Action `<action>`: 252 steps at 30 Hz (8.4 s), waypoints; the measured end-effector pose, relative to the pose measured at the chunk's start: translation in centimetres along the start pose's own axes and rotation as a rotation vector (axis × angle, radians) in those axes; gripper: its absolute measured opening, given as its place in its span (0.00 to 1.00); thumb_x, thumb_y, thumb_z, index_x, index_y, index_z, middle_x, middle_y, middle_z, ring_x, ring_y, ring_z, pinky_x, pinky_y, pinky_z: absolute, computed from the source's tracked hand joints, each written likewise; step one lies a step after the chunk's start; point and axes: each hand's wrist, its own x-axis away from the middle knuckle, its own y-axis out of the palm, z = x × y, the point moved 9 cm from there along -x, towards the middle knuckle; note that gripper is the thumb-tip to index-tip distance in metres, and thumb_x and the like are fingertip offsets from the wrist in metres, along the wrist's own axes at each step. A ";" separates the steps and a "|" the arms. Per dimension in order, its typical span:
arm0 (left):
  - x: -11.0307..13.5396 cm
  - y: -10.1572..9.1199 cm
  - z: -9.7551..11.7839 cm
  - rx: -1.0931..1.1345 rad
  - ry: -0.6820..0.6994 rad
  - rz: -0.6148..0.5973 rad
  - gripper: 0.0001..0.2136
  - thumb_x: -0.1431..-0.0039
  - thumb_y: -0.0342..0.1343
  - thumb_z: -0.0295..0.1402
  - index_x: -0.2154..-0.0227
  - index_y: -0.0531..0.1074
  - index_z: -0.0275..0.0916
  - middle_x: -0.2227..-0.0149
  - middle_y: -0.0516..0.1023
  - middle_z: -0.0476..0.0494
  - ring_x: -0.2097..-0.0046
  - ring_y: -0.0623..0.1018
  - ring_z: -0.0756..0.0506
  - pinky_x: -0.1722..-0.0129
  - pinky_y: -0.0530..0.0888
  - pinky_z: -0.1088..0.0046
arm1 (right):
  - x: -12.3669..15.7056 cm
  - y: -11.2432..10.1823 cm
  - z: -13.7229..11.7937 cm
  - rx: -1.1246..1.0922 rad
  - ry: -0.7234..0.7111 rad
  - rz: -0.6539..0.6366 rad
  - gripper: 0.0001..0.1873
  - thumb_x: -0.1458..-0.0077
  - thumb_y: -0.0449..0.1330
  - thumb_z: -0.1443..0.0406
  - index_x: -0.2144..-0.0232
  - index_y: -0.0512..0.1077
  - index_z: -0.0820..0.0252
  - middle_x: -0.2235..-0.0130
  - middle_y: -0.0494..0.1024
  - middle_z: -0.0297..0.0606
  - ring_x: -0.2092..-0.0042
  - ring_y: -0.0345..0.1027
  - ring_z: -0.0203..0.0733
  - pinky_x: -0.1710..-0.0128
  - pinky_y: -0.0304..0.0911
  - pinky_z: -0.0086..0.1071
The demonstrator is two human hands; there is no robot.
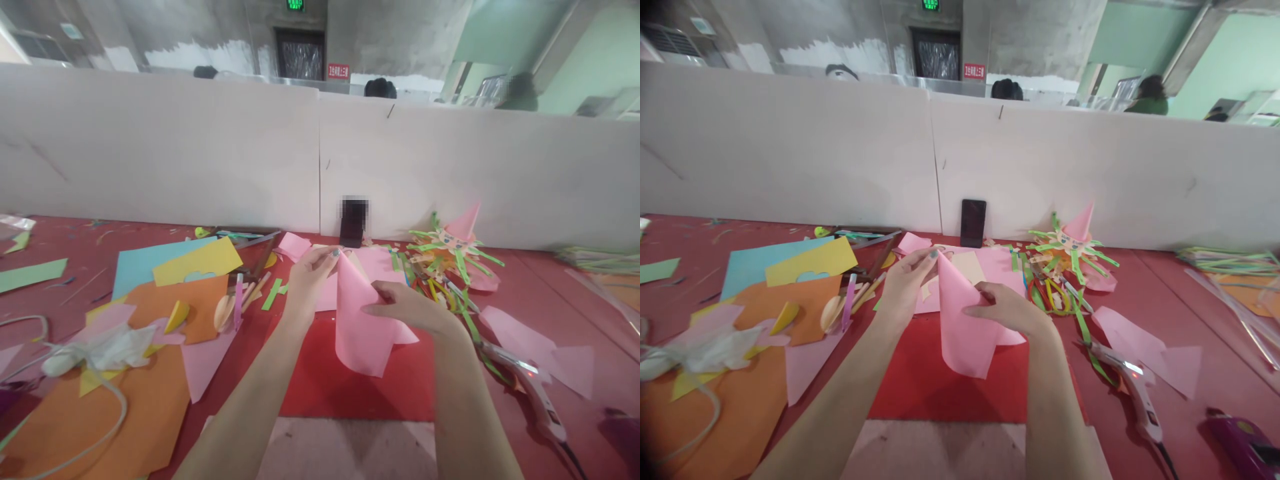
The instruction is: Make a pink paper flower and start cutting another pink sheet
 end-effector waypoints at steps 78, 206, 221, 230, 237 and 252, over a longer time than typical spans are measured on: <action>1.7 2.0 2.9 -0.430 0.086 -0.074 0.13 0.47 0.52 0.43 0.65 0.75 0.42 0.63 0.79 0.46 0.58 0.75 0.43 0.64 0.71 0.73 | 0.4 -0.1 -0.4 0.030 0.010 -0.046 0.12 0.54 0.57 0.57 0.70 0.68 0.59 0.71 0.66 0.30 0.69 0.58 0.35 0.71 0.52 0.28; 12.6 4.4 0.6 -0.953 0.840 -0.383 0.15 0.48 0.55 0.39 0.57 0.69 0.42 0.51 0.70 0.40 0.47 0.68 0.44 0.49 0.66 0.63 | 2.7 4.0 2.7 -1.228 -0.032 0.315 0.17 0.54 0.61 0.59 0.63 0.73 0.63 0.62 0.78 0.42 0.59 0.72 0.43 0.62 0.69 0.31; 10.0 2.1 -9.9 -0.369 -0.317 -0.172 0.17 0.49 0.54 0.41 0.59 0.65 0.38 0.68 0.74 0.44 0.68 0.75 0.47 0.70 0.72 0.72 | 1.6 4.9 5.7 -1.193 -0.024 0.458 0.21 0.53 0.61 0.60 0.56 0.68 0.61 0.56 0.75 0.43 0.54 0.68 0.44 0.58 0.66 0.34; 10.6 3.3 -9.7 -0.282 -0.289 -0.342 0.06 0.47 0.51 0.35 0.68 0.65 0.38 0.77 0.73 0.49 0.75 0.75 0.47 0.71 0.73 0.70 | 1.4 6.2 6.0 -1.122 0.090 0.472 0.23 0.55 0.61 0.58 0.57 0.68 0.61 0.58 0.76 0.43 0.62 0.72 0.44 0.77 0.66 0.29; 11.3 3.9 -10.7 -0.216 -0.325 -0.430 0.10 0.45 0.49 0.40 0.65 0.64 0.38 0.75 0.75 0.48 0.73 0.76 0.46 0.69 0.74 0.69 | 2.1 5.5 6.5 -1.118 0.042 0.533 0.23 0.56 0.61 0.61 0.55 0.67 0.59 0.60 0.77 0.40 0.57 0.70 0.45 0.66 0.67 0.32; 10.1 2.5 -11.4 -0.068 -0.497 -0.393 0.22 0.47 0.45 0.51 0.68 0.69 0.34 0.72 0.78 0.39 0.72 0.77 0.45 0.68 0.74 0.67 | 2.0 5.4 7.6 -1.116 0.022 0.519 0.24 0.59 0.63 0.58 0.56 0.69 0.58 0.59 0.77 0.41 0.56 0.70 0.48 0.60 0.67 0.37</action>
